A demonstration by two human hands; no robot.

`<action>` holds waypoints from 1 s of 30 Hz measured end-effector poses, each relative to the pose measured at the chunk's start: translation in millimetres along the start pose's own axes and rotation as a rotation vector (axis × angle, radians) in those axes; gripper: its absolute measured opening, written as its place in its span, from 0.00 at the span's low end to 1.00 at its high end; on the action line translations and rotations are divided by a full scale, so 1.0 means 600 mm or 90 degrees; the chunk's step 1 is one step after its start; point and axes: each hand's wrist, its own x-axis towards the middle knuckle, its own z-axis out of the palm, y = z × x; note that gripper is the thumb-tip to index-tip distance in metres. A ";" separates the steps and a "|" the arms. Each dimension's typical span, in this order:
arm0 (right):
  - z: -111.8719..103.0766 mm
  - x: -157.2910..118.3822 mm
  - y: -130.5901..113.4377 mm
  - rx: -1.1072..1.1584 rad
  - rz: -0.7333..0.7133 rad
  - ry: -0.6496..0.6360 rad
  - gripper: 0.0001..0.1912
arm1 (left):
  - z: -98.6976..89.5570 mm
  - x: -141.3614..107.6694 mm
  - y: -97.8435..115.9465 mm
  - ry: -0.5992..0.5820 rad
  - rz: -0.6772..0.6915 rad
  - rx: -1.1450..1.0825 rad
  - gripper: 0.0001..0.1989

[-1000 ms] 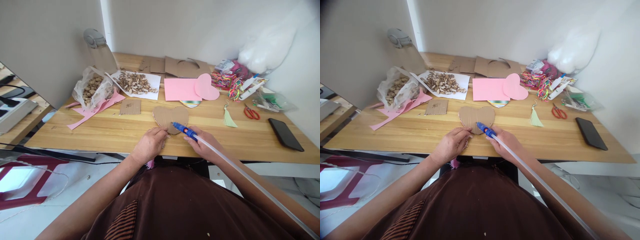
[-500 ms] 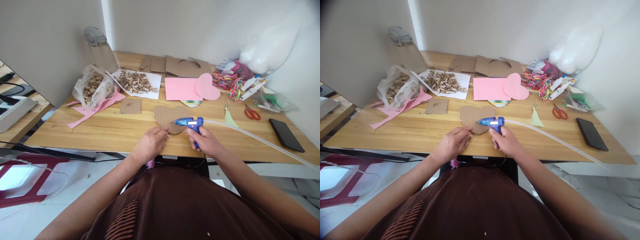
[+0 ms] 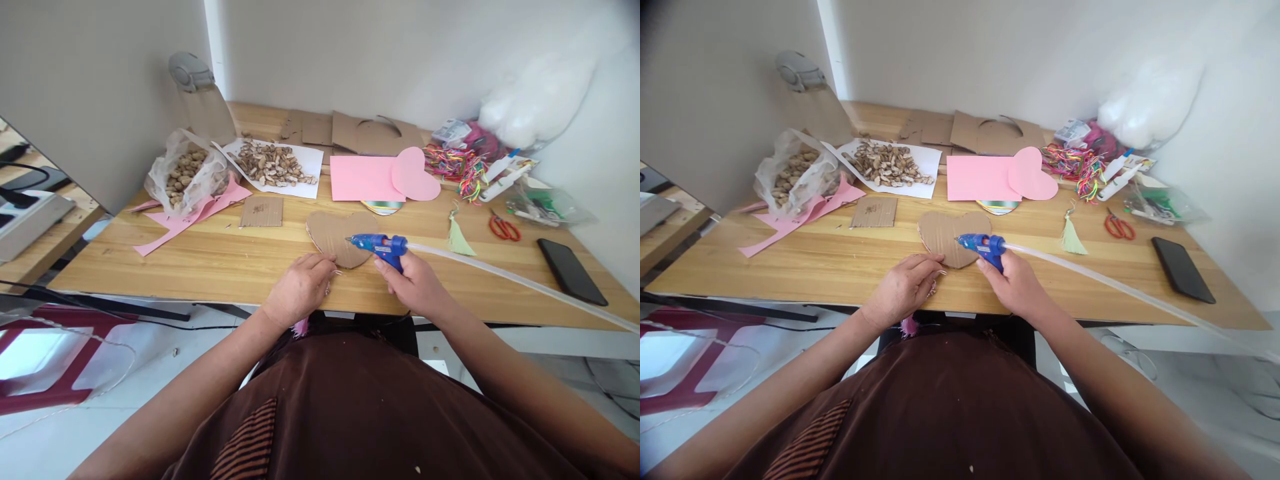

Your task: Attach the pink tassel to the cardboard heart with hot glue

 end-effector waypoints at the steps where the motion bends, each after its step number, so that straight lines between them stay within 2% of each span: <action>1: 0.002 0.000 0.000 -0.053 -0.043 0.009 0.17 | -0.001 0.000 0.000 -0.001 -0.001 0.001 0.07; 4: 0.008 -0.003 0.009 -0.153 -0.127 0.013 0.19 | -0.001 0.001 0.001 -0.005 -0.001 0.001 0.07; 9: 0.007 -0.022 0.023 -0.234 -0.131 -0.006 0.23 | 0.000 0.002 0.000 -0.005 0.003 0.008 0.07; 16: 0.008 -0.017 0.001 -0.178 -0.146 0.006 0.21 | -0.003 0.002 0.003 0.000 0.002 0.009 0.07; 30: -0.006 0.005 -0.006 -0.122 -0.057 -0.012 0.17 | -0.001 0.001 0.002 -0.010 -0.010 -0.005 0.07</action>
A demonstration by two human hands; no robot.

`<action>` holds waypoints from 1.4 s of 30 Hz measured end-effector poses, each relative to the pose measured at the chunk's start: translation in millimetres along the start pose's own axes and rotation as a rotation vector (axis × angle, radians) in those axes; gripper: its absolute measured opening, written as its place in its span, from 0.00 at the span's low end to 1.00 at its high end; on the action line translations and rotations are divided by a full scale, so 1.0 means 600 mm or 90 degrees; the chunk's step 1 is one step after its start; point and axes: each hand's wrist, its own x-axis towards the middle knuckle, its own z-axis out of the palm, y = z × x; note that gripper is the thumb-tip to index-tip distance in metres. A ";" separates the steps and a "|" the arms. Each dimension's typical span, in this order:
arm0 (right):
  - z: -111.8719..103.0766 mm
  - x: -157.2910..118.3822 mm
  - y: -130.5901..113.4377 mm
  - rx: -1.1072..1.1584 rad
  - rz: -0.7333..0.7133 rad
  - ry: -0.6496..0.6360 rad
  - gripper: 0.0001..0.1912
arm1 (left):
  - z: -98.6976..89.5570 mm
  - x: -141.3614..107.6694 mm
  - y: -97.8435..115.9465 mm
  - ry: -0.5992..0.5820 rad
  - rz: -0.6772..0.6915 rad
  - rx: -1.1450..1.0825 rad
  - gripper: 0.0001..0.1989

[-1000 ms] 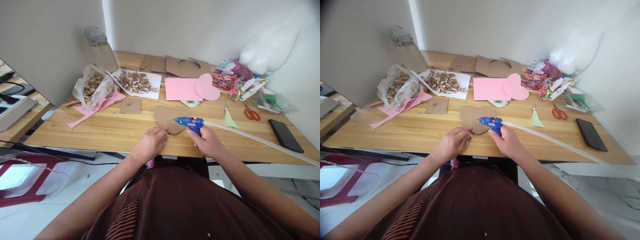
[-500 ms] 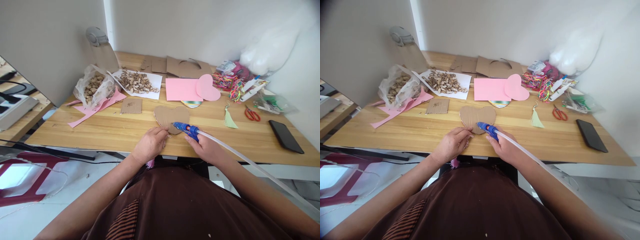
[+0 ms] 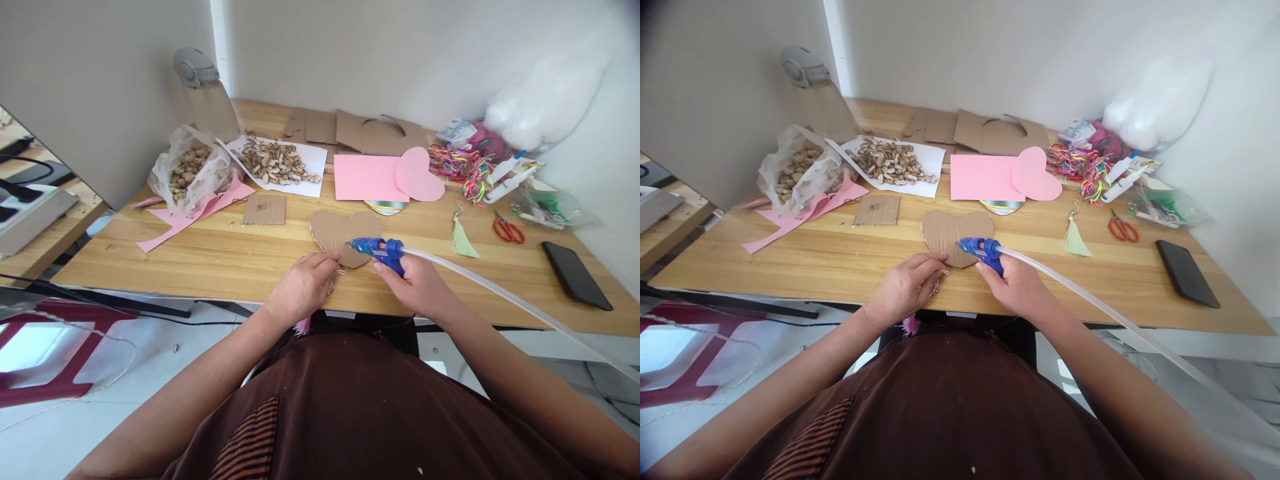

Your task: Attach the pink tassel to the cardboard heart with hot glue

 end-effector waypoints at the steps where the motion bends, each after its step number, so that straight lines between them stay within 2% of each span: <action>1: 0.000 0.001 -0.002 -0.005 0.001 -0.002 0.17 | 0.000 0.000 0.000 -0.001 0.000 -0.001 0.07; 13: -0.022 0.014 -0.014 0.003 0.015 -0.003 0.16 | 0.000 0.000 0.000 -0.005 -0.008 -0.006 0.07; 21: -0.026 0.017 -0.017 -0.019 0.018 -0.024 0.16 | -0.001 0.000 0.001 -0.005 -0.013 -0.005 0.07; 27: -0.030 0.020 -0.017 -0.046 0.015 -0.021 0.19 | -0.001 -0.001 0.001 -0.003 -0.011 -0.005 0.07; 42: -0.029 0.023 -0.015 -0.066 0.000 -0.018 0.19 | 0.001 -0.001 -0.001 -0.001 -0.009 -0.003 0.07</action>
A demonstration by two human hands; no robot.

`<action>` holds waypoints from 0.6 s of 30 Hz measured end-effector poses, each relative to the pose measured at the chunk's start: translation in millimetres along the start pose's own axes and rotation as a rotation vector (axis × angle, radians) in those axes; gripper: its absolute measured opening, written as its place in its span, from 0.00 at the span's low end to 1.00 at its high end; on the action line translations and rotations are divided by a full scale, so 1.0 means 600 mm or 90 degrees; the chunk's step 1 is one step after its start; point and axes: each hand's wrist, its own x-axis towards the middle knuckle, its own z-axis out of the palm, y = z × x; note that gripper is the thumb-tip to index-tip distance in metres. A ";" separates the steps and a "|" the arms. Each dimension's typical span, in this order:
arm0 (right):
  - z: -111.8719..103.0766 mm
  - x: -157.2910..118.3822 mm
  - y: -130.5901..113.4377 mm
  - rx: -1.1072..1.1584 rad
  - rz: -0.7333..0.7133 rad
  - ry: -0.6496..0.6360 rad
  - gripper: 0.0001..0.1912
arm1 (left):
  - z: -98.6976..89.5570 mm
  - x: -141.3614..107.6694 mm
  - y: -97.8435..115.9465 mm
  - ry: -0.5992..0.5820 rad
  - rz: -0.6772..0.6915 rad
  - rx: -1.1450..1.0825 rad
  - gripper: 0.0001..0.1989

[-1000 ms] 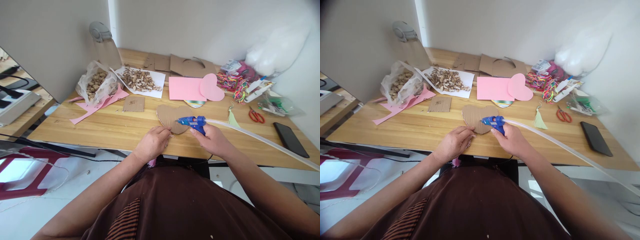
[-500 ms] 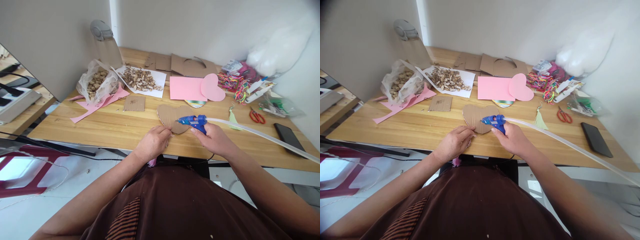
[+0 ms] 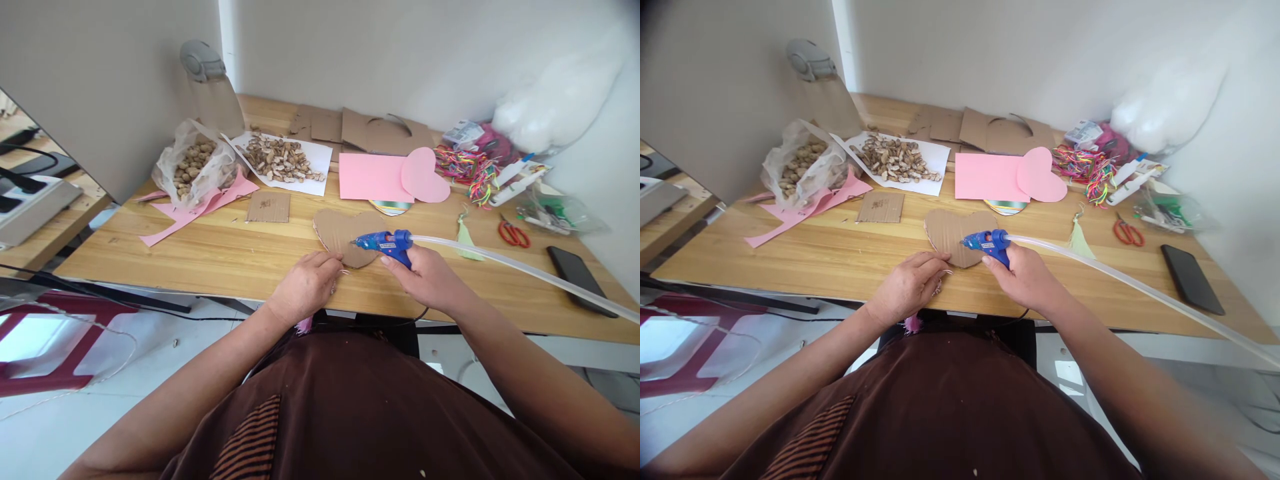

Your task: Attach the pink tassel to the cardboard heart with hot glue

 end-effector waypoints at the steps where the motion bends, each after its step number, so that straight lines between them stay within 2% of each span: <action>1: 0.000 0.000 0.001 0.000 -0.001 0.001 0.19 | 0.000 0.000 0.000 0.000 0.000 0.000 0.07; 18: -0.005 0.000 -0.004 -0.020 -0.006 0.005 0.18 | 0.000 0.001 0.000 0.001 0.003 0.001 0.07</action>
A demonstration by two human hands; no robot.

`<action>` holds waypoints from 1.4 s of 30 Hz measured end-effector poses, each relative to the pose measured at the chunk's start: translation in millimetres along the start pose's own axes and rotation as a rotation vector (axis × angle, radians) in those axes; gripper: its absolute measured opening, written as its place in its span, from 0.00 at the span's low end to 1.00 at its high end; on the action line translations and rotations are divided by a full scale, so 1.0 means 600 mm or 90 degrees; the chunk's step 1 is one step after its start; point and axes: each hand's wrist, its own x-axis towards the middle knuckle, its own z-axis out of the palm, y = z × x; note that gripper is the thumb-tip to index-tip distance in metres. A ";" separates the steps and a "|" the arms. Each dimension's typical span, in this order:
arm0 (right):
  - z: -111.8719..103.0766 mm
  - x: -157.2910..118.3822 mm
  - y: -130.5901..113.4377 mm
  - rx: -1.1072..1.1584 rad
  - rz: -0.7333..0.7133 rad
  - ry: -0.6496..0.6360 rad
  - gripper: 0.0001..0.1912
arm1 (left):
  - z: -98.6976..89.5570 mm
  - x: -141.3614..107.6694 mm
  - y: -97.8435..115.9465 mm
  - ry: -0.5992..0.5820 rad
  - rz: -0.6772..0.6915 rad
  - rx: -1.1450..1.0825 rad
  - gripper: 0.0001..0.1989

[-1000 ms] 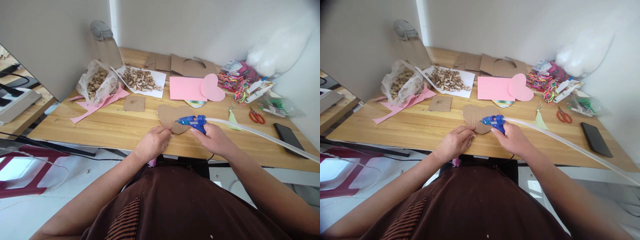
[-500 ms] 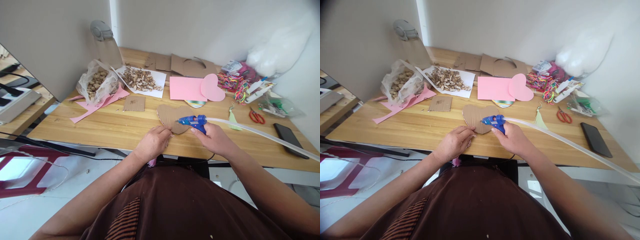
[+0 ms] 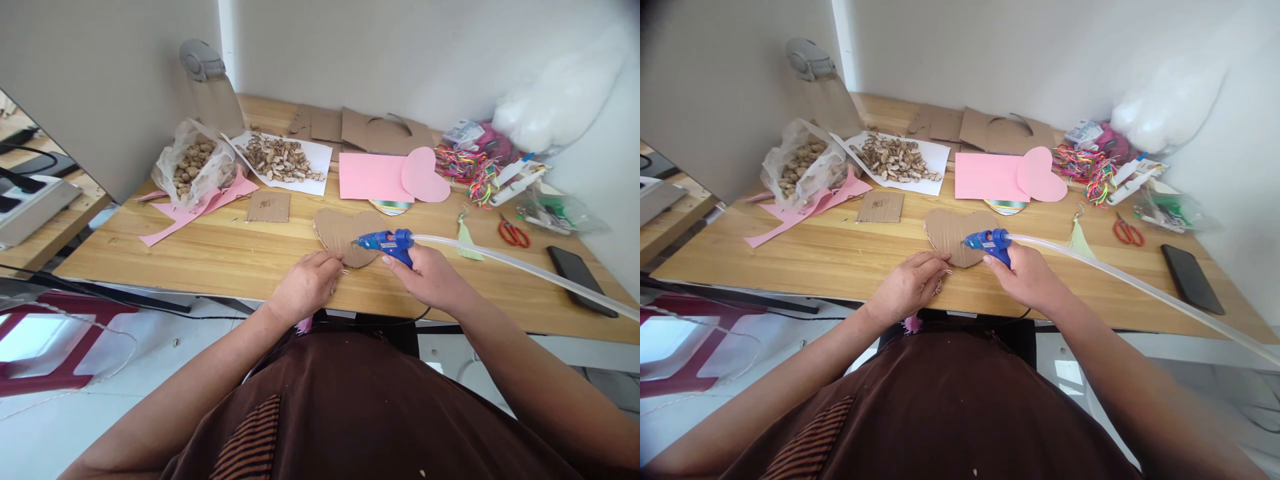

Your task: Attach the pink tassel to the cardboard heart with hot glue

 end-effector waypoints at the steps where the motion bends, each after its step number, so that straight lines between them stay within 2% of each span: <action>1: -0.001 -0.001 0.000 -0.004 0.000 -0.005 0.18 | 0.000 0.000 0.000 0.001 -0.001 0.002 0.07; 14: 0.001 0.002 0.001 -0.025 0.015 -0.015 0.17 | -0.003 0.000 0.002 -0.006 0.002 -0.003 0.07; 31: -0.019 -0.042 -0.014 -0.029 0.002 -0.101 0.17 | -0.005 -0.001 0.003 -0.009 -0.025 -0.009 0.07; 42: -0.027 -0.059 -0.016 -0.018 -0.002 -0.127 0.16 | -0.001 -0.004 -0.001 0.003 -0.030 0.001 0.06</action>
